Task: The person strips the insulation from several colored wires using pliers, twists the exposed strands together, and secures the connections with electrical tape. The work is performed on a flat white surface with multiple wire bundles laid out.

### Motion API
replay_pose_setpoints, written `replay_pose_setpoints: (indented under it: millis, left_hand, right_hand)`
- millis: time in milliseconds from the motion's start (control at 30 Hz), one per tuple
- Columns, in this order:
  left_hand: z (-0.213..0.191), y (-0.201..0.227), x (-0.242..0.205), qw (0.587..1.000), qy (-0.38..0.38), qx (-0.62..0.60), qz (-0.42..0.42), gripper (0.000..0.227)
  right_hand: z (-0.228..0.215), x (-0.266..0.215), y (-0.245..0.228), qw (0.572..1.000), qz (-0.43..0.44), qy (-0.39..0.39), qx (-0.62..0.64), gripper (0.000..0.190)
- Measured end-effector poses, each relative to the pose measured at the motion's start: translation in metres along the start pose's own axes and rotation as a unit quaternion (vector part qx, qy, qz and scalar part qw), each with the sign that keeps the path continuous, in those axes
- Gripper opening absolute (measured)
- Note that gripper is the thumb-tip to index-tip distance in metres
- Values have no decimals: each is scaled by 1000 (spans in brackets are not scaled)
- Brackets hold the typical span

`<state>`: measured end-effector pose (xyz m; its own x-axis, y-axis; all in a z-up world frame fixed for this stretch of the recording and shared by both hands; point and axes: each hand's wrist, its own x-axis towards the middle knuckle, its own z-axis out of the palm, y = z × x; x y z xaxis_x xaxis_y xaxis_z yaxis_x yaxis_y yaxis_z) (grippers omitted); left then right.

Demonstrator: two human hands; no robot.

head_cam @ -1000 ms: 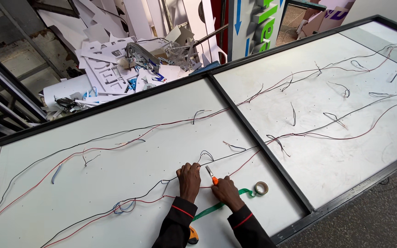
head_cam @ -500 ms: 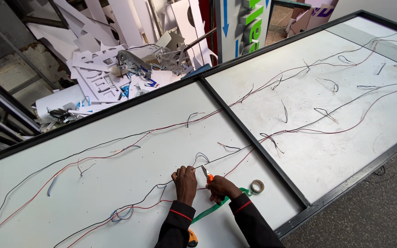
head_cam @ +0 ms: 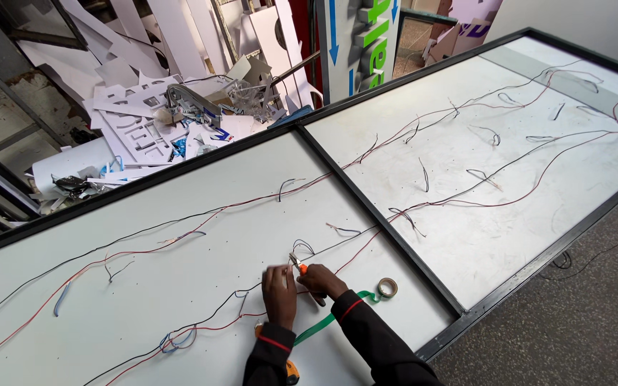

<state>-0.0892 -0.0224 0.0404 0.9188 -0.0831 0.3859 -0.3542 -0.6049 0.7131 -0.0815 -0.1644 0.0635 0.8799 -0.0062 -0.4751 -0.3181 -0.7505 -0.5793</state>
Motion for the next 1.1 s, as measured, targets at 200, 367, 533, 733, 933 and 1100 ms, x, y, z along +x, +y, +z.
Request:
replay_pose_setpoints:
  millis: [200, 367, 533, 733, 933, 1100]
  left_hand:
    - [37, 19, 1, 716, 139, -563, -389, 64]
    - [50, 22, 39, 543, 245, -703, -388, 55]
    - [51, 7, 58, 426, 262, -764, -408, 65]
    - [47, -11, 57, 409, 208, -779, -427, 66]
    - [41, -9, 45, 424, 199, -774, -426, 64]
    - [36, 12, 54, 450, 164, -784, -394, 58]
  right_hand:
    - [2, 3, -5, 991, -7, 109, -78, 38]
    - [-6, 3, -23, 979, -6, 167, -118, 43]
    - [-15, -3, -32, 962, -25, 218, -164, 30]
    - [-20, 2, -36, 943, -25, 252, -215, 31]
    - [-19, 7, -41, 937, 14, 231, -260, 28]
    - [-37, 13, -39, 949, 60, 233, -206, 42]
